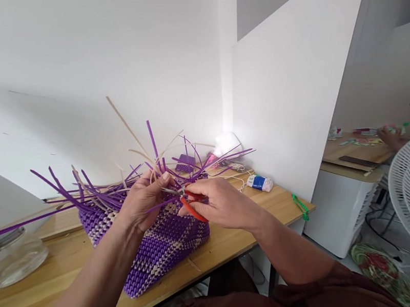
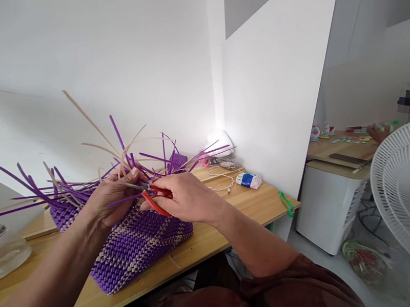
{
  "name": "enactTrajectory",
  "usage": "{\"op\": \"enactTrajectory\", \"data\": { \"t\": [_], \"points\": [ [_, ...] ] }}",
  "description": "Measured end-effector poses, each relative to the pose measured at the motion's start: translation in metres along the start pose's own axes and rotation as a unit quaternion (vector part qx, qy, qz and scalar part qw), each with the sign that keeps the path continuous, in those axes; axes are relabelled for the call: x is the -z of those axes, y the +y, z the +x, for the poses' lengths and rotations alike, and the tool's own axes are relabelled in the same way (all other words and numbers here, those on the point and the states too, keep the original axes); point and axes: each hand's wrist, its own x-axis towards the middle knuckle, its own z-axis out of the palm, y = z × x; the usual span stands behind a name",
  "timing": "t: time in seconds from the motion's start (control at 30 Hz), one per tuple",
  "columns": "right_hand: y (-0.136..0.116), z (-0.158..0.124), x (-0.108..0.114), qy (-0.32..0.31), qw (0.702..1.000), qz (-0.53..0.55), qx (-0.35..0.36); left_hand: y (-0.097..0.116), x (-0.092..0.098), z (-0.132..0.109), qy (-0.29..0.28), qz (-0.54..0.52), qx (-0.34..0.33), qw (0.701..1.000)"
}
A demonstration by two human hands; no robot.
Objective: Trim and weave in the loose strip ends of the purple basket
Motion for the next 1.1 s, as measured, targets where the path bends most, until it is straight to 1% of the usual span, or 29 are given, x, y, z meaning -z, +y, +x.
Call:
{"op": "enactTrajectory", "data": {
  "t": [0.1, 0.17, 0.23, 0.3, 0.33, 0.37, 0.43, 0.5, 0.53, 0.6, 0.63, 0.73, 0.8, 0.87, 0.93, 1.0, 1.1],
  "points": [
    [0.001, 0.002, 0.001, 0.000, 0.999, 0.029, -0.016, -0.001, 0.000, 0.001, 0.000, -0.019, -0.007, 1.000],
    [0.004, 0.005, -0.002, 0.019, 0.999, 0.034, -0.030, -0.002, 0.001, 0.002, 0.003, -0.042, -0.008, 0.999],
    [0.010, 0.008, -0.006, 0.061, 0.998, 0.012, -0.027, -0.002, 0.001, 0.002, -0.001, -0.053, -0.008, 0.999],
    [0.014, 0.011, -0.011, 0.114, 0.993, -0.034, -0.016, -0.002, 0.001, 0.002, -0.007, -0.045, -0.004, 0.999],
    [0.016, 0.011, -0.013, 0.132, 0.990, -0.053, -0.018, -0.001, 0.001, 0.002, -0.007, -0.036, -0.002, 0.999],
    [0.016, 0.011, -0.013, 0.135, 0.988, -0.063, -0.029, -0.001, 0.000, 0.001, -0.005, -0.030, -0.003, 1.000],
    [0.015, 0.009, -0.013, 0.105, 0.991, -0.042, -0.068, 0.000, -0.001, 0.000, 0.002, -0.024, -0.006, 1.000],
    [0.011, 0.006, -0.012, 0.064, 0.993, 0.022, -0.098, 0.000, -0.002, -0.001, 0.004, -0.023, -0.007, 1.000],
    [0.010, 0.005, -0.011, 0.054, 0.991, 0.058, -0.104, 0.001, -0.003, -0.001, 0.004, -0.022, -0.004, 1.000],
    [0.009, 0.003, -0.010, 0.071, 0.988, 0.092, -0.103, 0.001, -0.003, -0.001, 0.007, -0.020, 0.001, 1.000],
    [0.009, 0.003, -0.010, 0.090, 0.988, 0.083, -0.097, 0.001, -0.003, -0.001, 0.010, -0.020, 0.001, 1.000],
    [0.013, 0.005, -0.015, 0.152, 0.987, -0.017, -0.050, 0.002, -0.003, 0.001, 0.007, -0.018, 0.004, 1.000],
    [0.016, 0.008, -0.019, 0.175, 0.983, -0.052, -0.026, 0.002, -0.004, 0.002, 0.008, -0.017, 0.011, 1.000],
    [0.019, 0.010, -0.024, 0.174, 0.983, -0.035, -0.038, 0.003, -0.005, 0.002, 0.019, -0.017, 0.019, 0.999],
    [0.020, 0.012, -0.028, 0.158, 0.985, 0.003, -0.069, 0.004, -0.006, 0.002, 0.029, -0.019, 0.029, 0.999],
    [0.020, 0.013, -0.031, 0.140, 0.985, 0.036, -0.090, 0.005, -0.007, 0.001, 0.028, -0.023, 0.037, 0.999],
    [0.020, 0.013, -0.035, 0.127, 0.986, 0.054, -0.096, 0.006, -0.007, -0.001, 0.017, -0.030, 0.036, 0.999]
  ]
}}
